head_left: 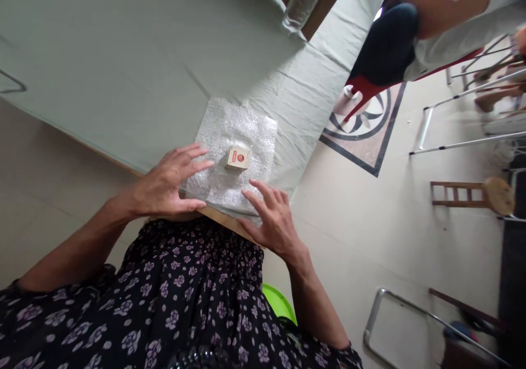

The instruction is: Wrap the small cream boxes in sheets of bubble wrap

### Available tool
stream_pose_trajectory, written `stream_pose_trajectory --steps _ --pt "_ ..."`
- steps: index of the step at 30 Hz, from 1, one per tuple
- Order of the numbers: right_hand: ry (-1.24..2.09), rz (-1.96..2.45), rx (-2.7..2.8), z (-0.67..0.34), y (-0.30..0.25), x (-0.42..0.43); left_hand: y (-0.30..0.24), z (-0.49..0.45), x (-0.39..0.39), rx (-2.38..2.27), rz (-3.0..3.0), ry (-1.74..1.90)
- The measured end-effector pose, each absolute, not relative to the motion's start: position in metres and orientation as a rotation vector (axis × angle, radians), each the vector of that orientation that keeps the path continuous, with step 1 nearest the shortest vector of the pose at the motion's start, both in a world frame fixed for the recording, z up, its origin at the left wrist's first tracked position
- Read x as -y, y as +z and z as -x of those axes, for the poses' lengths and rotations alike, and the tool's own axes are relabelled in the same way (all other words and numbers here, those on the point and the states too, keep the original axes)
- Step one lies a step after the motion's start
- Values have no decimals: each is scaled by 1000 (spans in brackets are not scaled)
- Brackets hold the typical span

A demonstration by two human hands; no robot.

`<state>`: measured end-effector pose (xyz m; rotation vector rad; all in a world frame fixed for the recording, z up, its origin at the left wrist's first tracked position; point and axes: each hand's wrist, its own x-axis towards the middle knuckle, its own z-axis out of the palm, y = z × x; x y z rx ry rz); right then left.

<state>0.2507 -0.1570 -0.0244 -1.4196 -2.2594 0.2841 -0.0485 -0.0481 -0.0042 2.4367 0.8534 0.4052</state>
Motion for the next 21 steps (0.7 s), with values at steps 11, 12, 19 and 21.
stream_pose_trajectory --steps 11,12,19,21 --pt "98 1470 1974 -235 -33 128 -19 4 71 -1007 -2525 645" --pt "117 1481 1930 -235 -32 123 -17 0 66 -1048 -2494 702" --pt "436 1540 1642 -235 -26 91 -2 -26 31 -1196 -2129 741" --pt "553 1545 1581 -236 -24 84 -2 -32 25 -1197 -2054 743"
